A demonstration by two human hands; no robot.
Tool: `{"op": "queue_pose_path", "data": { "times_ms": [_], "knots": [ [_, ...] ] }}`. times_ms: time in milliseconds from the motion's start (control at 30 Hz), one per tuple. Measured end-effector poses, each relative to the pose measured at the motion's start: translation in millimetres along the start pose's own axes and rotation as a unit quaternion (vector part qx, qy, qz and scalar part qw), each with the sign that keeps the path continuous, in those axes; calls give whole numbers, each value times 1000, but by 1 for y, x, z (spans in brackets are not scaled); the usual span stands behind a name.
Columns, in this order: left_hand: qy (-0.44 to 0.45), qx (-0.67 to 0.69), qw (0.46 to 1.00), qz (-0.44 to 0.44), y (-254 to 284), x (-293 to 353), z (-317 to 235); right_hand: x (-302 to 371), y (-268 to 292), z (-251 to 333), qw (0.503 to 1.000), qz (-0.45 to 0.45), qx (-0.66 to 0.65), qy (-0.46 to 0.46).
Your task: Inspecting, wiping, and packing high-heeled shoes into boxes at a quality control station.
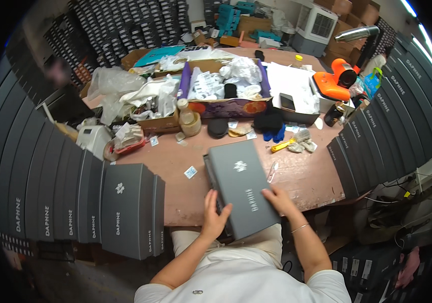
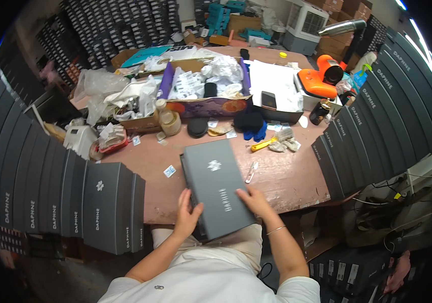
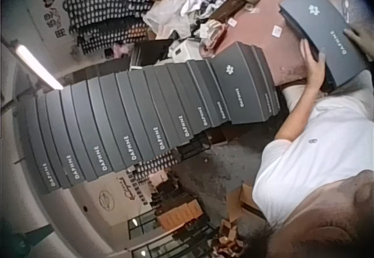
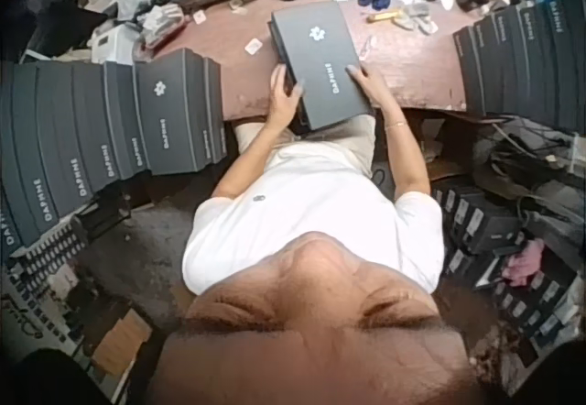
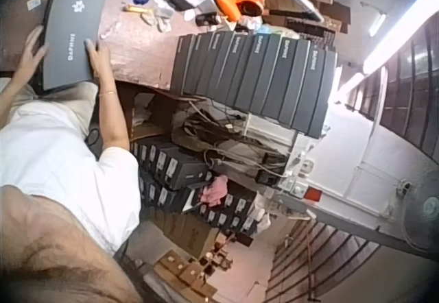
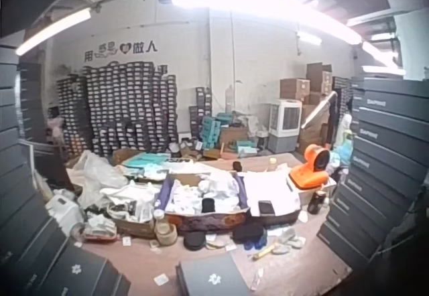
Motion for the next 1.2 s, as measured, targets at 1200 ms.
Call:
{"op": "queue_pose_path", "data": {
  "times_ms": [1200],
  "knots": [
    [-280, 271, 747, 539, -320, 33, -529, 418, 438, 324, 282, -709, 623, 173]
  ]
}}
Point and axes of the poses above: each hand's wrist, its own x-axis away from the middle knuckle, its own y-axis out of the back of the hand, z = x × y, the point moved 10 cm from there along -x, towards the middle knuckle, and after that the axes turned 12 degrees about x, right-handed, at the moved point
